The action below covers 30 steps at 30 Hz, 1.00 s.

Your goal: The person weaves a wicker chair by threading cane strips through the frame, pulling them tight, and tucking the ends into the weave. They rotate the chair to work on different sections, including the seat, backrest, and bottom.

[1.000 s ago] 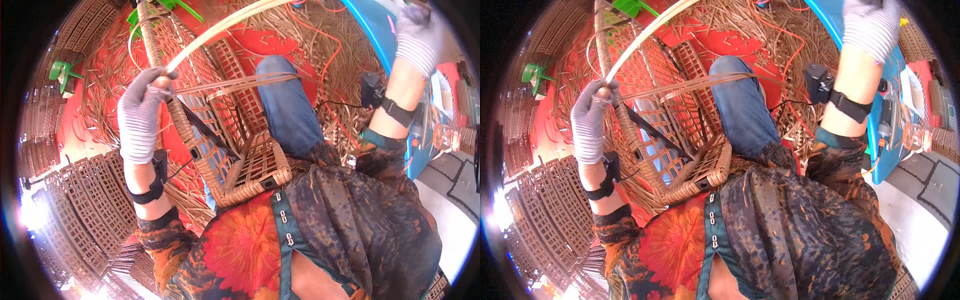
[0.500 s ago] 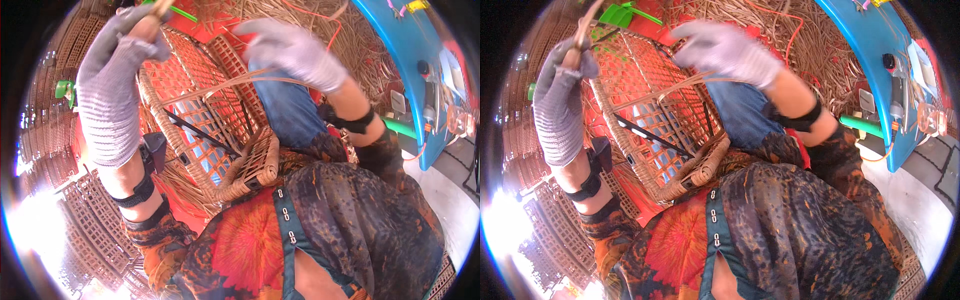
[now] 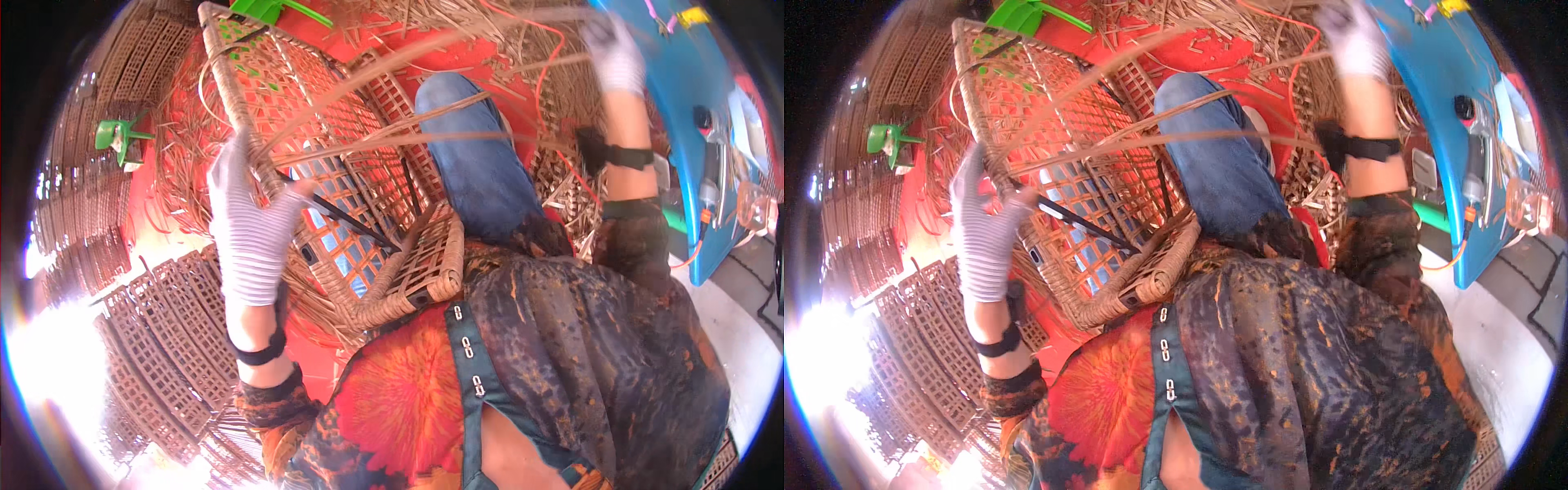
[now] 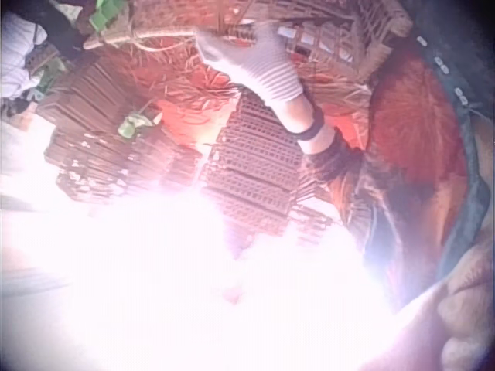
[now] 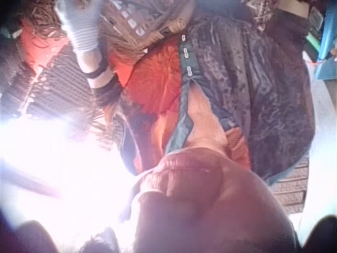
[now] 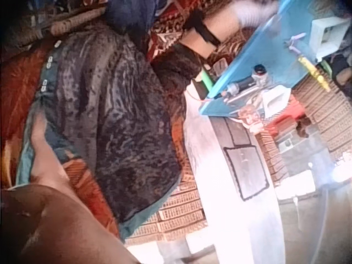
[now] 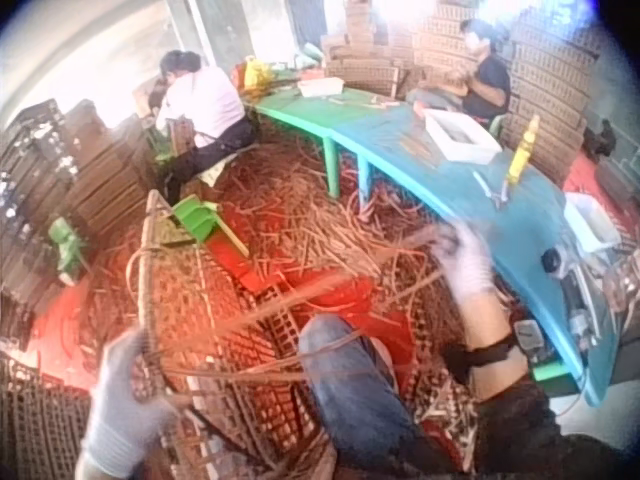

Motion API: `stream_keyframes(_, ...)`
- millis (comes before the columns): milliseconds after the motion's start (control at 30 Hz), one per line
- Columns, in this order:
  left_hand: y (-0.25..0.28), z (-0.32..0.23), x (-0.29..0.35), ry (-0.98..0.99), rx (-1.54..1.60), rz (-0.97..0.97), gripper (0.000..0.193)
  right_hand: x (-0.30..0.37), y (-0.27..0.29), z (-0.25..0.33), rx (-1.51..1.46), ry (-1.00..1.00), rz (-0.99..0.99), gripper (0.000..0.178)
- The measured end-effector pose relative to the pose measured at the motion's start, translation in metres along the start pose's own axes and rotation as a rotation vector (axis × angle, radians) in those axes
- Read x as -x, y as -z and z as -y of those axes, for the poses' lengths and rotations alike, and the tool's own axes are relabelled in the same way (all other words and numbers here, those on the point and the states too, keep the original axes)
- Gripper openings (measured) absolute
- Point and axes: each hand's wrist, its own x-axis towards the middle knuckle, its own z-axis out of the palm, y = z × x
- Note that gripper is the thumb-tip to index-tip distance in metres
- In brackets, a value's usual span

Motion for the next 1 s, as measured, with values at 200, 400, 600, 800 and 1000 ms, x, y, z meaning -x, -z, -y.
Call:
stream_keyframes(200,-0.044,0.015,0.03,0.205,0.202,-0.182,0.075,0.056,0.007,0.005,0.82,-0.851,0.056,0.038)
stream_keyframes(400,-0.043,0.001,0.027,0.163,0.122,-0.196,0.067,0.15,-0.225,0.057,0.866,0.568,0.734,0.042)
stream_keyframes(600,-0.049,0.004,0.026,0.19,0.185,-0.225,0.062,0.153,-0.276,0.023,0.988,0.153,1.322,0.03)
stream_keyframes(800,-0.047,0.014,0.028,0.234,0.188,-0.257,0.065,0.076,-0.119,0.035,1.088,0.129,0.895,0.023)
stream_keyframes(1000,-0.042,0.005,0.024,0.156,0.104,-0.252,0.059,0.128,-0.215,0.019,0.74,0.729,0.844,0.038)
